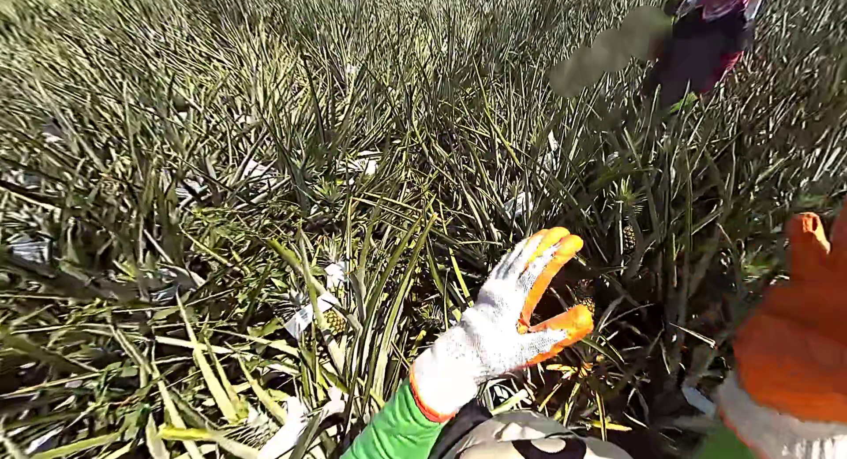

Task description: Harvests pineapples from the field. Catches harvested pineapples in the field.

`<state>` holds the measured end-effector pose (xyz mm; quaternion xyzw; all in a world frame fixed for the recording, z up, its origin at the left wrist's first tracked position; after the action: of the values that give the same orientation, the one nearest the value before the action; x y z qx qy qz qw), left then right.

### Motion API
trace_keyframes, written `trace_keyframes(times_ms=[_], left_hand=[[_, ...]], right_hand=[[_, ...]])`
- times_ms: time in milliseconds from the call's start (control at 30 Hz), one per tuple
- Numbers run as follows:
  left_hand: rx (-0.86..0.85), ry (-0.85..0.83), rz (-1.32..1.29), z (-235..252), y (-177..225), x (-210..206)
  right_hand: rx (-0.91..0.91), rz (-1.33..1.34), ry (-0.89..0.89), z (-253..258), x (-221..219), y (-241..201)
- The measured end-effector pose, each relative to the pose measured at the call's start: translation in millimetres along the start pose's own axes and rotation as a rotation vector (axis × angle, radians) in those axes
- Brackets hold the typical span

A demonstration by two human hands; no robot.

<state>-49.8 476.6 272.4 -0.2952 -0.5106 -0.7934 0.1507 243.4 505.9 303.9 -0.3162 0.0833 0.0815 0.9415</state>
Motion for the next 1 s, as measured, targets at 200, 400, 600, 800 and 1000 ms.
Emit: trace_keyframes(times_ms=[200,400,600,800,1000], left_hand=[[-0.207,0.212,-0.214,30,21,21],[-0.49,0.357,-0.331,55,41,37],[-0.708,0.454,-0.299,69,85,49],[-0.617,0.61,-0.501,66,128,45],[-0.831,0.525,-0.557,61,109,57]], right_hand=[[0.28,-0.153,0.061,33,-13,-36],[0.394,-0.233,0.056,45,-18,-52],[0.457,-0.252,0.024,54,-26,-65],[0.501,-0.201,-0.025,53,-36,-81],[0.541,-0.13,0.101,48,-24,-91]])
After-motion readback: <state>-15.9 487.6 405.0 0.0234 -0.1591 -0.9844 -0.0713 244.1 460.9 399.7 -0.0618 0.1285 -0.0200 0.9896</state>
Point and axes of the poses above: each hand's wrist, its own z-axis towards the middle knuckle, its own x-axis out of the back of the hand, y = z × x, the point moved 4 cm from there along z, towards the middle knuckle, and after that the axes turned 6 degrees about -y, right-handed, at the moved point
